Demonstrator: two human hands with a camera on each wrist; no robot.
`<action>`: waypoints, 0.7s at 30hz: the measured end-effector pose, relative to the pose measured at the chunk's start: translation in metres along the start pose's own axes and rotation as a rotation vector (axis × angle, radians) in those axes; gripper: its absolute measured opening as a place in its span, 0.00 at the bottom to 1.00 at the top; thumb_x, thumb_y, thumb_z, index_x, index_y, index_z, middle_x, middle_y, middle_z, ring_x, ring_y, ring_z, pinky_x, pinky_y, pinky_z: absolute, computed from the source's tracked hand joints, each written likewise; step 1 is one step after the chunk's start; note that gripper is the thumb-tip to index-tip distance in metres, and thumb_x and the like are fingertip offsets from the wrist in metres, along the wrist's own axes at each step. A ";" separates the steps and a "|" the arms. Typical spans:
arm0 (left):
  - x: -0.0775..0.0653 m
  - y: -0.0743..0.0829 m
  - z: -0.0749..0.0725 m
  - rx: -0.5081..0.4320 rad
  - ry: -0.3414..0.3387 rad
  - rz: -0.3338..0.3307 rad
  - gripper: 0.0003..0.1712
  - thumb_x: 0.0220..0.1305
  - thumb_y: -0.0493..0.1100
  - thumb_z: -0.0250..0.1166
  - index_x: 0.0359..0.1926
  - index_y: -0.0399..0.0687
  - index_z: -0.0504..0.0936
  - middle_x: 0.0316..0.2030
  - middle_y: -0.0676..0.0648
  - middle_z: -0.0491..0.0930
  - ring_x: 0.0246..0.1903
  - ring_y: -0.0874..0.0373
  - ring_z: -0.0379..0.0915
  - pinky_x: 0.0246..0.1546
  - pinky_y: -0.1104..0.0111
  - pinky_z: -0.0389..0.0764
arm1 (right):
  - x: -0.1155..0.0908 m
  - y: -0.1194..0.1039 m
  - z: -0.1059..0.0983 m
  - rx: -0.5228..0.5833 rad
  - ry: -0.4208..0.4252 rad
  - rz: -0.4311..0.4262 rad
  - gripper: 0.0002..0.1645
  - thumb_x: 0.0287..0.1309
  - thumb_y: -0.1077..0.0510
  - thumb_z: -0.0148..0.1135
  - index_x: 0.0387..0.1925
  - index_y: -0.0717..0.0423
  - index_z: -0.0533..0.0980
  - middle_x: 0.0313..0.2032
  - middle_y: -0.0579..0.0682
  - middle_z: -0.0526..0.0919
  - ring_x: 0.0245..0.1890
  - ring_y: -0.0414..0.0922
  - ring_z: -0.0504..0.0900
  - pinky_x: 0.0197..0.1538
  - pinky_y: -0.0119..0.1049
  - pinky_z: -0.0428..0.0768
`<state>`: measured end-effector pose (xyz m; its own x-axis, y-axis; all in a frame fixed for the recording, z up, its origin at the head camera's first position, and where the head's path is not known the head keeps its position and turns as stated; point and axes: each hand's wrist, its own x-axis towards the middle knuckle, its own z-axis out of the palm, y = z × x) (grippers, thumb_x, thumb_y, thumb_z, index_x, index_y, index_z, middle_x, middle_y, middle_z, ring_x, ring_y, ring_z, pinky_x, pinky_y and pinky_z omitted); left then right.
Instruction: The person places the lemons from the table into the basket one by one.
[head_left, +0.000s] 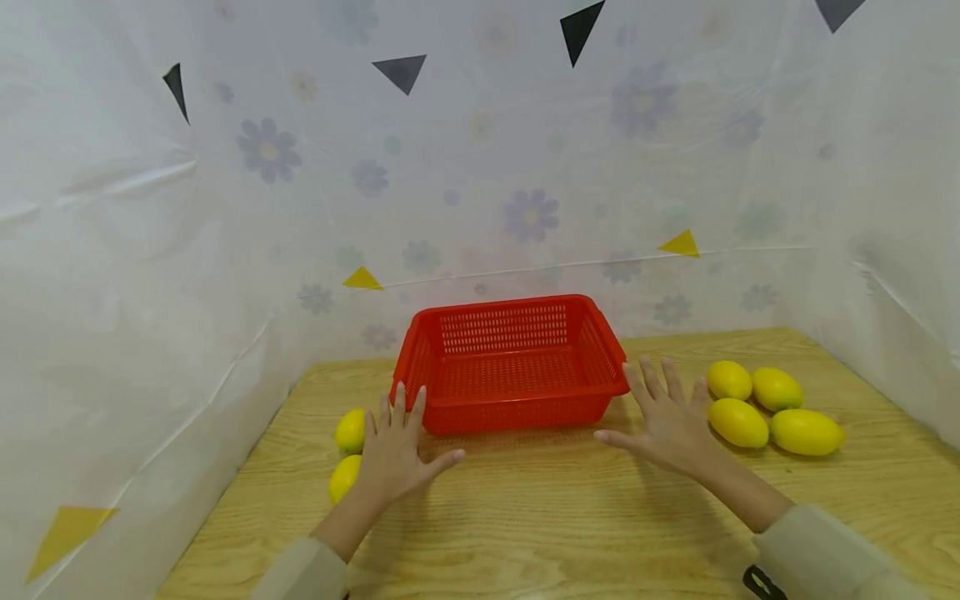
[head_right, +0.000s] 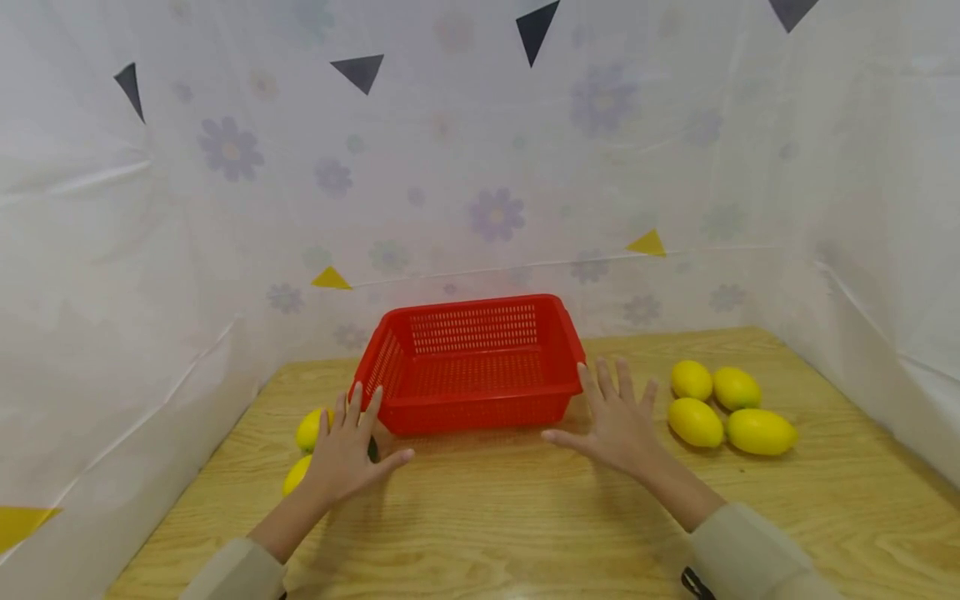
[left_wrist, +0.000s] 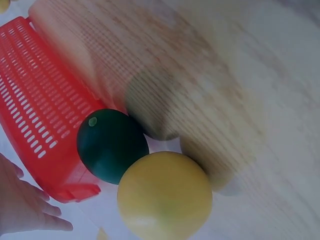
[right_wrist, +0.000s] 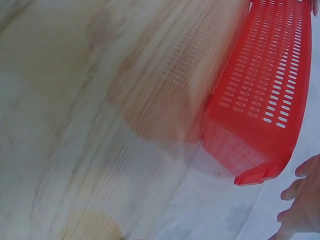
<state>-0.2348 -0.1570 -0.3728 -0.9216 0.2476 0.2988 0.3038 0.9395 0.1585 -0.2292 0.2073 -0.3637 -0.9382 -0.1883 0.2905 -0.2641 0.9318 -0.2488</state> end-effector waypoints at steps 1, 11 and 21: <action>0.001 0.000 0.000 0.001 0.001 0.001 0.59 0.49 0.75 0.55 0.73 0.48 0.46 0.71 0.34 0.42 0.70 0.32 0.35 0.64 0.36 0.40 | 0.001 0.000 0.000 -0.001 -0.005 0.005 0.64 0.46 0.23 0.53 0.72 0.56 0.44 0.72 0.64 0.42 0.71 0.64 0.32 0.60 0.72 0.26; 0.010 -0.002 -0.002 -0.012 0.008 -0.006 0.59 0.50 0.73 0.56 0.72 0.47 0.46 0.71 0.33 0.42 0.69 0.31 0.37 0.64 0.35 0.41 | 0.013 0.001 0.003 0.024 -0.002 0.008 0.65 0.45 0.24 0.55 0.72 0.58 0.45 0.71 0.65 0.45 0.70 0.64 0.36 0.61 0.72 0.29; 0.021 -0.003 -0.004 -0.015 0.006 -0.023 0.57 0.51 0.73 0.55 0.72 0.47 0.45 0.72 0.34 0.42 0.70 0.33 0.35 0.65 0.36 0.41 | 0.027 -0.004 0.006 0.060 -0.014 0.011 0.64 0.46 0.25 0.55 0.71 0.60 0.46 0.70 0.66 0.46 0.69 0.67 0.37 0.62 0.72 0.31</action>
<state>-0.2538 -0.1551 -0.3636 -0.9270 0.2240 0.3007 0.2858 0.9413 0.1798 -0.2545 0.1964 -0.3602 -0.9439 -0.1832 0.2748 -0.2666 0.9137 -0.3067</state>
